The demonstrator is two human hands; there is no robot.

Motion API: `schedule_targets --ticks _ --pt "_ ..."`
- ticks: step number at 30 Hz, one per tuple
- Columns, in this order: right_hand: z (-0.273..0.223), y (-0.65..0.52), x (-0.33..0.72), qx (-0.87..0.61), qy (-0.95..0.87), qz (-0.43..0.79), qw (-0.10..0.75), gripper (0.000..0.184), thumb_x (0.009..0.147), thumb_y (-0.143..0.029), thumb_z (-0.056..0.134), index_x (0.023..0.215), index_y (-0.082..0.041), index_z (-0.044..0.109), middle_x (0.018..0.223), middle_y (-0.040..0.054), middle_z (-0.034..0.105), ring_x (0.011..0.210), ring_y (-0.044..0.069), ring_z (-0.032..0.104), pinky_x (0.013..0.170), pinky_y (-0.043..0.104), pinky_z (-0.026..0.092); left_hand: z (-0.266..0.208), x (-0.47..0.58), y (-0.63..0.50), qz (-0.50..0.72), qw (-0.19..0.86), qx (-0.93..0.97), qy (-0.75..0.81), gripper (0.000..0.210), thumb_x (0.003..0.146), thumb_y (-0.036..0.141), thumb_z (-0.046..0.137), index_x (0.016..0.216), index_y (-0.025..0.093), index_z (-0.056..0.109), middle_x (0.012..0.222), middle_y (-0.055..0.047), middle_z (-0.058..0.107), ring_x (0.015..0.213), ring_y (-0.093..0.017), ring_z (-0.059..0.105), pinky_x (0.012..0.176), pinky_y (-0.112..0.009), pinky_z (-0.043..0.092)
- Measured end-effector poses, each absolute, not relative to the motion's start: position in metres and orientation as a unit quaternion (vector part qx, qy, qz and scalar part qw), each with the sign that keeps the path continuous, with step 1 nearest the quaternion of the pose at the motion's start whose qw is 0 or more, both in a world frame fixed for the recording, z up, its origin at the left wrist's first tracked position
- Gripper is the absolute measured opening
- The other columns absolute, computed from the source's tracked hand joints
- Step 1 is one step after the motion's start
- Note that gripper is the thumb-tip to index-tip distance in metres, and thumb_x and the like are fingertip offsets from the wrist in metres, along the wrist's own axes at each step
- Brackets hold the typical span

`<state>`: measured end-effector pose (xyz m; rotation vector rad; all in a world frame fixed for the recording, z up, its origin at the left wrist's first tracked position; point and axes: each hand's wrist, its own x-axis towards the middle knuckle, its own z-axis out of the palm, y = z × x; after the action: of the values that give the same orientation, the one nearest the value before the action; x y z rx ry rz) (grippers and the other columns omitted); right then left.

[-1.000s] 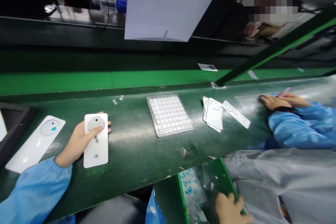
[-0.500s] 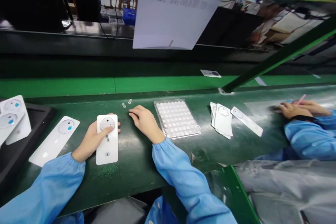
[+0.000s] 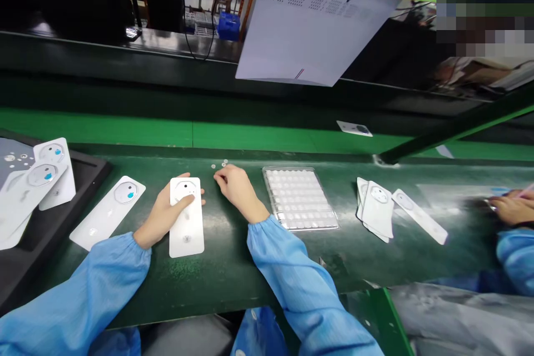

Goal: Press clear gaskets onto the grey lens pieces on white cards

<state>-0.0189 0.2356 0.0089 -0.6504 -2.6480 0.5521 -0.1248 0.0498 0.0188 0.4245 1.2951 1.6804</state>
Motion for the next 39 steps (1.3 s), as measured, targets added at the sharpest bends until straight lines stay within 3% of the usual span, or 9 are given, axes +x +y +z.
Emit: schedule_targets --ticks 8,10,15,19,22,25,27,32,39 --pt "-0.011 0.097 0.127 -0.066 -0.962 0.161 0.213 0.035 0.101 -0.032 0.061 0.131 -0.015 0.067 0.111 0.0164 0.074 0.099 0.029 0.069 0.080 0.044 0.059 0.013 -0.124 0.051 0.711 0.465 0.151 0.504 0.080 0.081 0.024 0.077 0.150 0.018 0.036 0.118 -0.016 0.073 0.090 -0.028 0.077 0.081 -0.042 0.063" --pt "-0.013 0.071 0.153 -0.065 -0.959 0.176 0.213 0.042 0.098 -0.039 0.066 0.132 -0.014 0.066 0.107 0.0164 0.074 0.097 0.030 0.070 0.080 0.045 0.059 0.011 -0.122 0.052 0.717 0.456 0.153 0.505 0.089 0.081 0.024 0.078 0.155 0.020 0.029 0.120 -0.015 0.072 0.091 -0.029 0.077 0.084 -0.045 0.063" --pt "-0.011 0.055 0.169 -0.044 -0.947 0.224 0.224 0.032 0.104 -0.012 0.049 0.128 -0.016 0.069 0.094 0.0099 0.076 0.082 0.023 0.072 0.072 0.037 0.060 0.010 -0.120 0.051 0.713 0.437 0.167 0.522 0.110 0.081 0.024 0.079 0.164 0.028 0.006 0.125 -0.014 0.070 0.097 -0.031 0.077 0.087 -0.049 0.063" --pt "0.000 0.063 0.156 -0.085 -0.908 0.347 0.218 0.027 0.103 -0.013 0.052 0.116 -0.020 0.074 0.093 0.0078 0.078 0.078 0.020 0.074 0.070 0.031 0.062 0.008 -0.121 0.049 0.707 0.423 0.203 0.528 0.112 0.084 0.025 0.078 0.164 0.032 0.000 0.123 -0.013 0.070 0.096 -0.031 0.077 0.084 -0.047 0.064" --pt "0.009 0.078 0.131 -0.195 -0.825 0.473 0.238 0.012 0.098 -0.017 0.064 0.097 -0.023 0.075 0.081 0.0040 0.078 0.068 0.018 0.074 0.060 0.026 0.061 0.008 -0.122 0.047 0.681 0.407 0.261 0.550 0.085 0.087 0.027 0.075 0.159 0.030 0.031 0.123 -0.013 0.070 0.096 -0.031 0.077 0.081 -0.044 0.064" --pt "0.013 0.107 0.097 -0.266 -0.745 0.546 0.278 0.004 0.097 -0.025 0.068 0.099 -0.022 0.070 0.080 0.0042 0.079 0.059 0.017 0.072 0.047 0.024 0.055 0.012 -0.121 0.047 0.620 0.373 0.347 0.597 0.028 0.090 0.030 0.070 0.116 0.019 0.074 0.120 -0.011 0.073 0.108 -0.031 0.073 0.098 -0.044 0.057" --pt "0.014 0.130 0.076 -0.266 -0.732 0.550 0.303 0.008 0.098 -0.027 0.066 0.105 -0.023 0.066 0.088 0.0063 0.080 0.067 0.019 0.075 0.049 0.026 0.055 0.016 -0.120 0.046 0.582 0.352 0.395 0.618 0.020 0.092 0.031 0.068 0.102 0.019 0.080 0.116 -0.010 0.076 0.115 -0.030 0.069 0.108 -0.042 0.050" --pt "0.020 0.168 0.046 -0.156 -0.822 0.420 0.350 0.013 0.095 -0.023 0.067 0.086 -0.025 0.075 0.107 0.0082 0.076 0.090 0.022 0.071 0.080 0.040 0.060 0.018 -0.120 0.044 0.549 0.409 0.432 0.587 0.026 0.095 0.039 0.067 0.106 0.022 0.082 0.109 -0.006 0.080 0.108 -0.029 0.072 0.097 -0.038 0.055" --pt "0.018 0.173 0.040 -0.124 -0.814 0.458 0.335 0.016 0.090 -0.024 0.074 0.077 -0.029 0.081 0.107 0.0076 0.068 0.086 0.020 0.063 0.071 0.038 0.056 0.015 -0.121 0.045 0.553 0.465 0.418 0.551 0.020 0.090 0.035 0.073 0.096 0.020 0.084 0.096 -0.007 0.081 0.091 -0.026 0.075 0.080 -0.032 0.058"
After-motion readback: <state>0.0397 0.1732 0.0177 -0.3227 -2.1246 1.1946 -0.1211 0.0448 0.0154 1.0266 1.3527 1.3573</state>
